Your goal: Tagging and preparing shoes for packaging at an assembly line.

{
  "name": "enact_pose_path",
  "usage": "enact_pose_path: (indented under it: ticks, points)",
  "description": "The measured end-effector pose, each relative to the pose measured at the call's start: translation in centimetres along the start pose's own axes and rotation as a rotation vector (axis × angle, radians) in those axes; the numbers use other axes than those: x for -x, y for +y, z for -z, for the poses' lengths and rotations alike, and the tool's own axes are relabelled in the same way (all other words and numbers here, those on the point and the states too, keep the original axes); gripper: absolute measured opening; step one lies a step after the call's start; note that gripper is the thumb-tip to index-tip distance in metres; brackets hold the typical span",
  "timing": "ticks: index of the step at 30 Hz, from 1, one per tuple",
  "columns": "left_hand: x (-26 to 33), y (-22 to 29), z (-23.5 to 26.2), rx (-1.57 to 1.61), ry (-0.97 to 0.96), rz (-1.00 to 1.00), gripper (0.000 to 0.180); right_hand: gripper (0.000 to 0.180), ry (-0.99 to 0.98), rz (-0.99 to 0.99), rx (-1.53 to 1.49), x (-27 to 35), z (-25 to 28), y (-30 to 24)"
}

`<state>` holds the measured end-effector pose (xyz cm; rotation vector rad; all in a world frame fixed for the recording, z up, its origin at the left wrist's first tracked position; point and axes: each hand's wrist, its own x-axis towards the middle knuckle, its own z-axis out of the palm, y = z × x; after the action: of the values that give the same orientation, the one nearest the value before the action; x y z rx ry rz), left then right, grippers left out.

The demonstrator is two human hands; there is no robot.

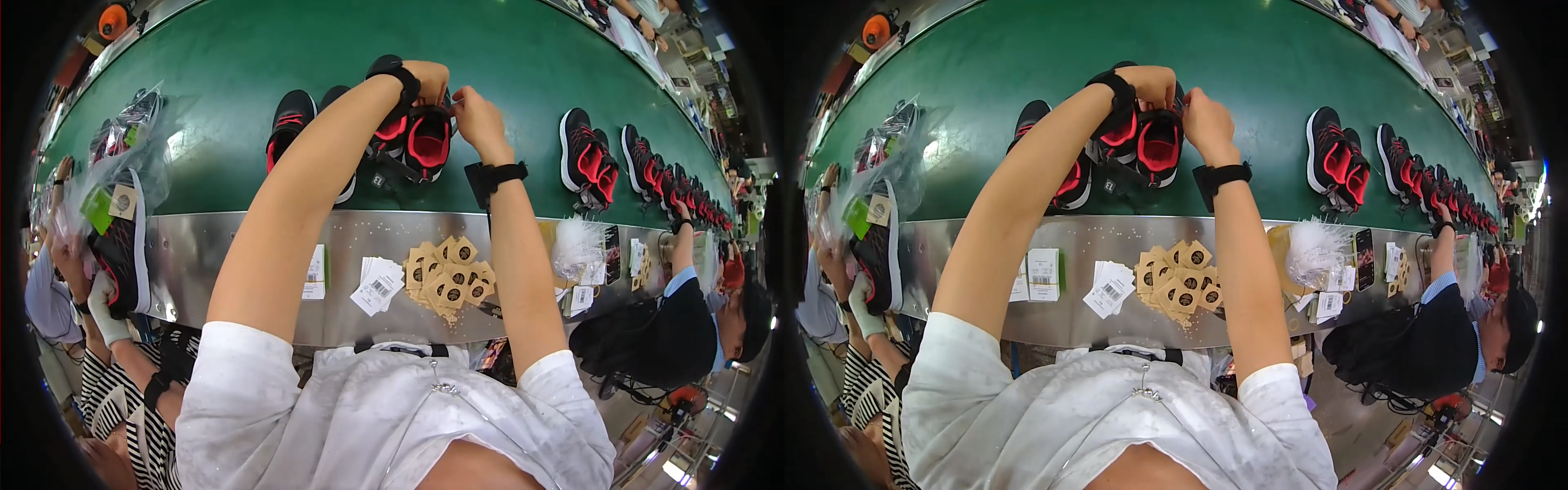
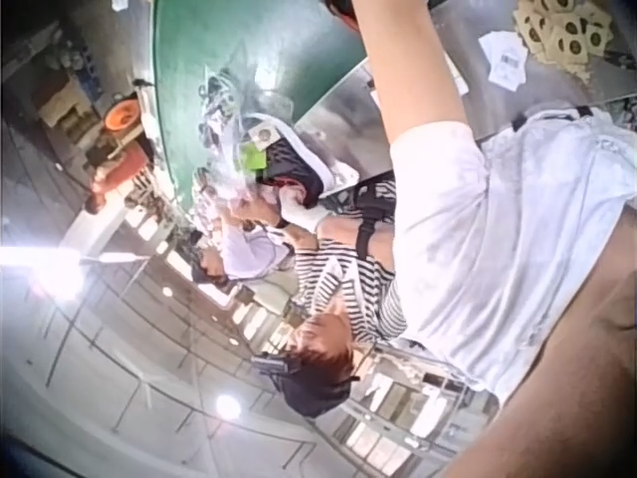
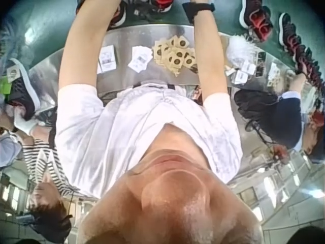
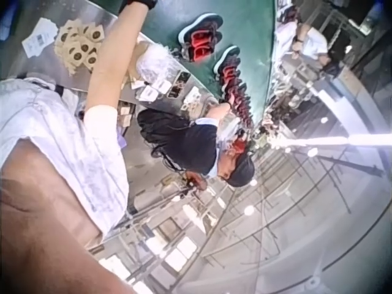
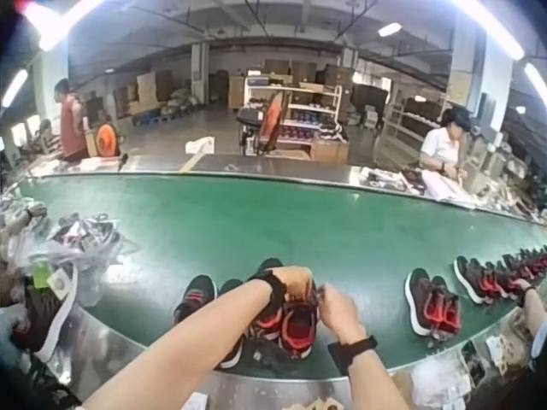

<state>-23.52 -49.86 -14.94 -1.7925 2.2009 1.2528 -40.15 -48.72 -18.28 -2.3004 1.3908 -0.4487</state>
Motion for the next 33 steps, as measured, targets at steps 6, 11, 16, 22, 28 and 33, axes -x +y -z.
enact_pose_path:
  ticks: [6, 11, 16, 22, 28, 33]
  points:
    - [1.6, -1.1, -1.1, 0.194, 0.317, -0.002, 0.015, 0.014, -0.065, 0.139, 0.138, -0.5, 0.9, -0.7]
    - [1.6, -1.6, -2.0, 0.131, 0.455, -0.076, 0.017, 0.015, -0.026, 0.165, 0.079, -0.7, 0.0, -1.6]
    - [1.8, -0.8, -3.7, -0.262, 0.785, -0.155, 0.016, 0.026, 0.187, 0.072, 0.260, -0.6, -0.9, -0.5]
    - [3.8, -2.1, -3.0, 0.967, 0.498, 0.017, 0.018, 0.018, -0.086, -0.148, -0.838, -1.7, 0.4, 0.2]
    - [5.4, -2.7, -3.9, 1.335, 0.487, -0.053, 0.021, 0.017, -0.133, -0.282, -1.229, -0.6, 1.2, -0.6]
    - [6.0, -2.6, -4.4, 1.317, 0.571, -0.070, 0.021, 0.020, -0.324, -0.311, -1.456, 0.1, 2.6, -2.1]
